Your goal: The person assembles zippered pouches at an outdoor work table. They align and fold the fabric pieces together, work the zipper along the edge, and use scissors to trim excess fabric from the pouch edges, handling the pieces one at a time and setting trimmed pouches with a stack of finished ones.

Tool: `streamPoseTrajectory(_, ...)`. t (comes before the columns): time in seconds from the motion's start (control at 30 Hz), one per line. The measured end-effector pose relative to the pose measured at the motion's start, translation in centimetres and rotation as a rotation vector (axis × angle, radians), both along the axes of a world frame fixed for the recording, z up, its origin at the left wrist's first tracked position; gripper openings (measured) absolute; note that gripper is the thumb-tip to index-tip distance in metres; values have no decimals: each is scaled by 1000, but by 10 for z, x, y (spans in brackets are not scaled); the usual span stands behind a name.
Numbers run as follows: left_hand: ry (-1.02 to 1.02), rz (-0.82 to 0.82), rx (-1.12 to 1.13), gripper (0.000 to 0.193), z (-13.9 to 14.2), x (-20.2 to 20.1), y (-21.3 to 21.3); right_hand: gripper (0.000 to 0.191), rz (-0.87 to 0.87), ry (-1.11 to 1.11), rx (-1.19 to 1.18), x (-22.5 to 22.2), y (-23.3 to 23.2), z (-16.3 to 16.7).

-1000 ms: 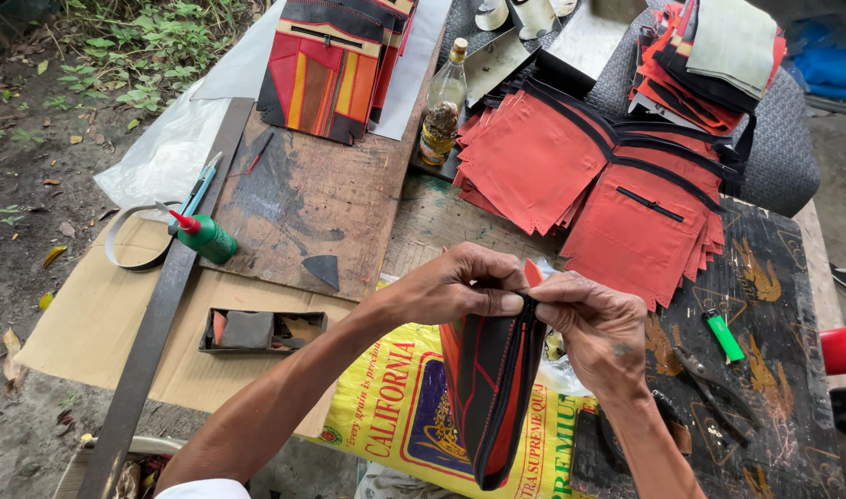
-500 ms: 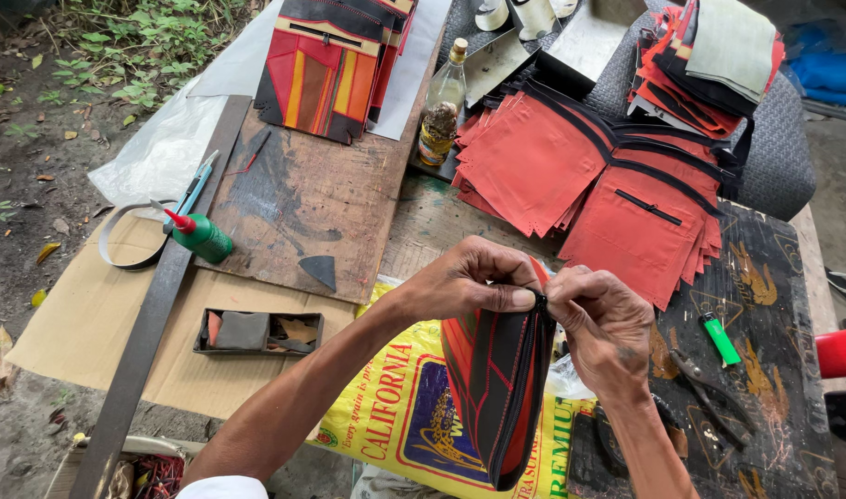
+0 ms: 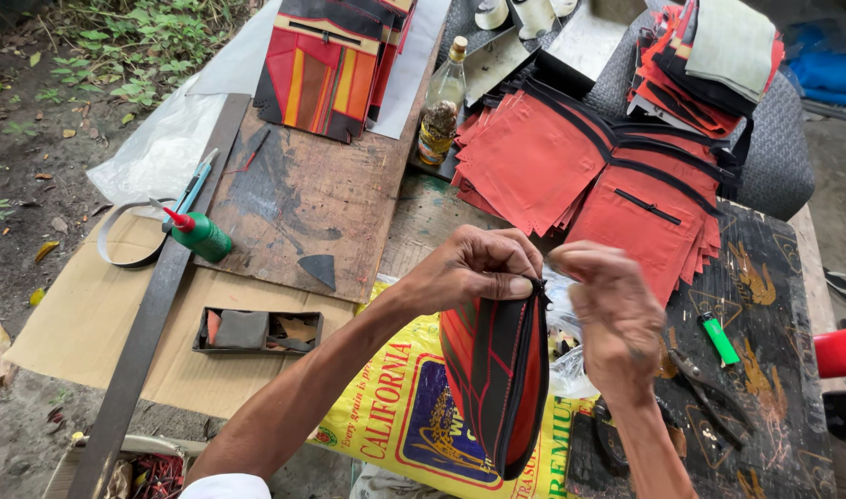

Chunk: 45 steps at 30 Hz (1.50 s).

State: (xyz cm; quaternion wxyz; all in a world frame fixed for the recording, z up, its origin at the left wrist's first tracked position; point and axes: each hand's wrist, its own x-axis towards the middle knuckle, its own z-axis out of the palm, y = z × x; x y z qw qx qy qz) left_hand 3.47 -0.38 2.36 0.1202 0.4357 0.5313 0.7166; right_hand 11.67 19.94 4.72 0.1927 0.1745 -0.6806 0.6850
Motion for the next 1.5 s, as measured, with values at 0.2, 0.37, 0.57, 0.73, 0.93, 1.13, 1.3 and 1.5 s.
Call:
streamPoseTrajectory(0.2, -239, -99, 36, 7, 3, 1, -2, 44, 18, -231, 221, 21, -1, 18)
streamPoseTrajectory(0.37, -274, -28, -24, 9, -5, -1, 3, 16, -129, -87, 320, 25, -9, 27)
streamPoseTrajectory(0.57, -331, 61, -7, 9, -17, -9, 10, 7, -352, 243, 734, 19, -19, 33)
streamPoseTrajectory(0.73, -487, 132, 103, 12, -30, -39, 6, 3, -238, 172, 718, 15, -25, 30)
streamPoseTrajectory(0.93, -576, 50, 169, 18, -68, -74, -1, 5, -97, -71, 671, 3, -29, 27)
streamPoseTrajectory(1.13, -527, 185, 239, 16, -115, -124, 1, 5, 77, -142, 752, 10, -42, 10)
streamPoseTrajectory(1.3, -547, 254, 166, 18, -141, -141, 8, 2, 161, -103, 798, 4, -40, 6)
streamPoseTrajectory(1.5, -590, 236, 170, 17, -137, -139, 5, 3, 135, -233, 820, 4, -43, 8)
